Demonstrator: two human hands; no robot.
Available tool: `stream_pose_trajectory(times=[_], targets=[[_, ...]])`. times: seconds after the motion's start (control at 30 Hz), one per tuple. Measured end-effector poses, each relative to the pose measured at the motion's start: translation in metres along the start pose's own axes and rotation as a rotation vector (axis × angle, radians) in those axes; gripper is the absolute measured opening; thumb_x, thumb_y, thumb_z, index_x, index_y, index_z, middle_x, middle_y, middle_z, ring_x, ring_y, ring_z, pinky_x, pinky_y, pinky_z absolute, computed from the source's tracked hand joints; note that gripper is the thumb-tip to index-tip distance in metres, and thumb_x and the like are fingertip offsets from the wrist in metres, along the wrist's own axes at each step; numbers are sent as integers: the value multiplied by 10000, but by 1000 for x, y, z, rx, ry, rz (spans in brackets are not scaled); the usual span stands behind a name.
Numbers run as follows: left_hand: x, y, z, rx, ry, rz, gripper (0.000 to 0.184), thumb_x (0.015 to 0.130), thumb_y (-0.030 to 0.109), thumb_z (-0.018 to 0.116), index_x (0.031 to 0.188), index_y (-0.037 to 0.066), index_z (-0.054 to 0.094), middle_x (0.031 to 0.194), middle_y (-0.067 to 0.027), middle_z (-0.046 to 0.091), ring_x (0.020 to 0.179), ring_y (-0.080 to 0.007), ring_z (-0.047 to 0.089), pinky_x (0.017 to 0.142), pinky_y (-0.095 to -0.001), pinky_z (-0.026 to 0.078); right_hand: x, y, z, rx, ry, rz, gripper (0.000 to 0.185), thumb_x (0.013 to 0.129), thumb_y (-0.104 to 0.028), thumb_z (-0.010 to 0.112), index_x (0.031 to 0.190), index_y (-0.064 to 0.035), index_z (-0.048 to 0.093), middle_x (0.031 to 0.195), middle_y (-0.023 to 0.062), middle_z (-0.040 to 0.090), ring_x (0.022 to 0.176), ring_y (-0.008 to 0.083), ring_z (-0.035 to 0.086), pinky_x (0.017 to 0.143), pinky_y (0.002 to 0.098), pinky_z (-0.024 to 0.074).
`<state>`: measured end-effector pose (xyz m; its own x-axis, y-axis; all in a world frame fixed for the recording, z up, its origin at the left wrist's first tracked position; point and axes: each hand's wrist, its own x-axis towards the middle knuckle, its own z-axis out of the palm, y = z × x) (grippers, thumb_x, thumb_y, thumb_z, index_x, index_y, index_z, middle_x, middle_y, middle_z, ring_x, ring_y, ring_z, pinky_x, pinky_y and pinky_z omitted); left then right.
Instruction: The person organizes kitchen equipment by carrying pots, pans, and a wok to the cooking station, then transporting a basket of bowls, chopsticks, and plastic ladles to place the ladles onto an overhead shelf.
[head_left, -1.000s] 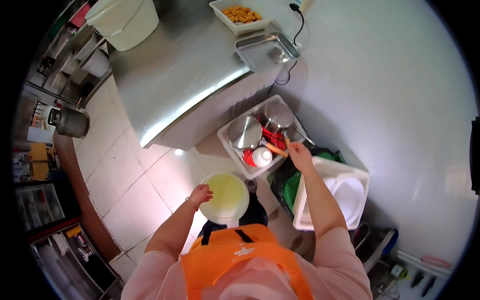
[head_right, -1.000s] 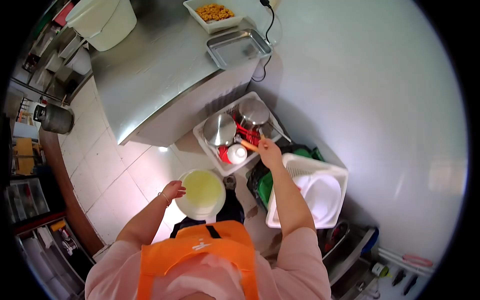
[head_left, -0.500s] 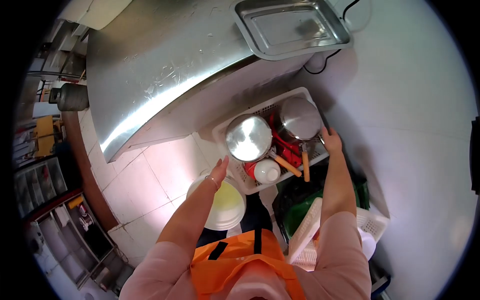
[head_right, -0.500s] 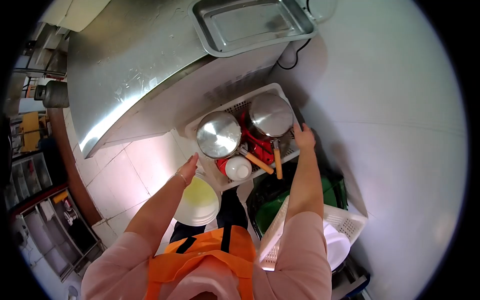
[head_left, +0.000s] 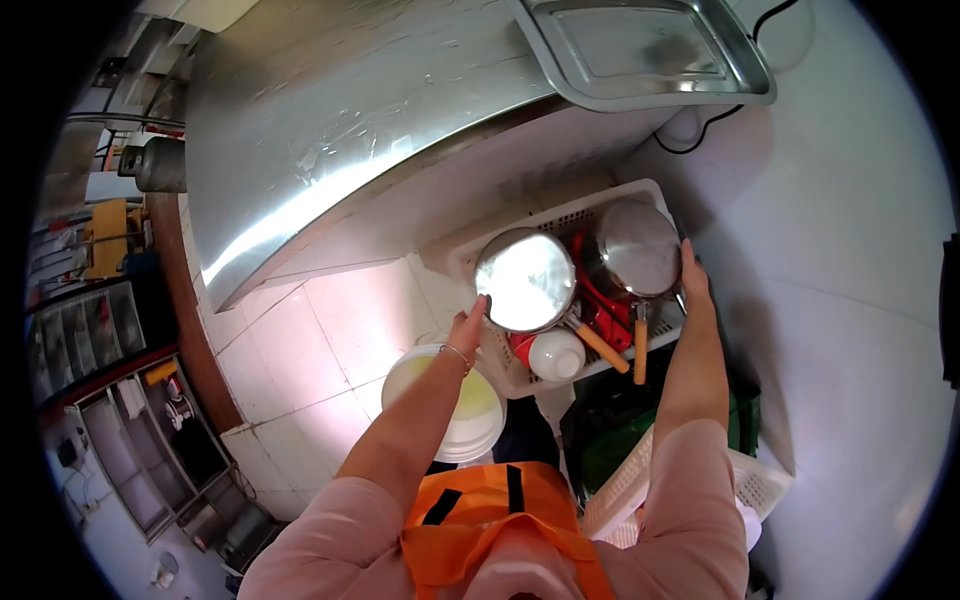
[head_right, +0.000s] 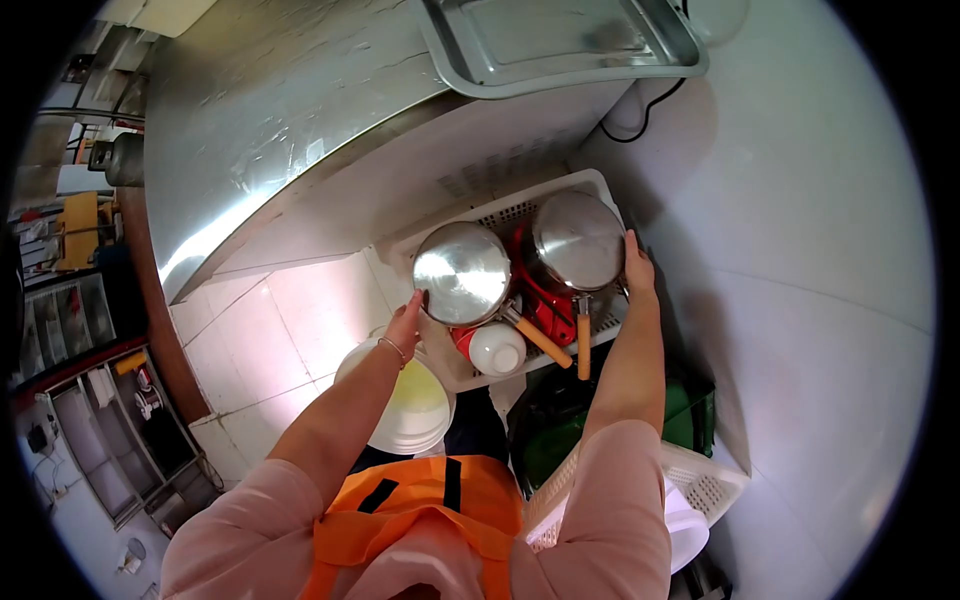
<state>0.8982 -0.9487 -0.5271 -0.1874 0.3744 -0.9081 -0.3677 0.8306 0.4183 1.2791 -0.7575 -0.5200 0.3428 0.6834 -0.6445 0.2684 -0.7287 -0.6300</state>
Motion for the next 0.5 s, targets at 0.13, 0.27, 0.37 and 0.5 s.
stream_pose_trajectory(times=[0.13,0.27,0.37,0.5], targets=[[-9,10,-6,30,59,3,988,734,632,584,1371,-28,217,1369,-160,333,1229,-280,353,979,-442,303,-2,1,13,175,37,14,800,765,-514,638,1198,133,454,1173,191,538,1076,241,513,934,307,380],[-35,25,-8,46,19,49,1000,731,610,607,1368,-49,206,1355,-188,335,1208,-285,369,950,-437,334,-4,6,22,229,43,-17,788,747,-491,675,1190,125,462,1144,186,550,1044,238,529,907,314,404],[-15,0,-27,41,6,44,1010,729,596,618,1374,-51,189,1354,-188,334,1213,-288,361,948,-442,333,-12,5,31,221,64,-31,771,743,-485,681,1164,130,482,1120,179,563,1014,232,543,884,310,418],[-11,-19,-43,-8,118,53,984,728,583,628,1360,-50,218,1319,-170,377,1182,-278,389,941,-441,332,-18,-1,47,230,45,-27,735,741,-475,687,1134,122,515,1087,172,579,979,223,556,852,298,432]])
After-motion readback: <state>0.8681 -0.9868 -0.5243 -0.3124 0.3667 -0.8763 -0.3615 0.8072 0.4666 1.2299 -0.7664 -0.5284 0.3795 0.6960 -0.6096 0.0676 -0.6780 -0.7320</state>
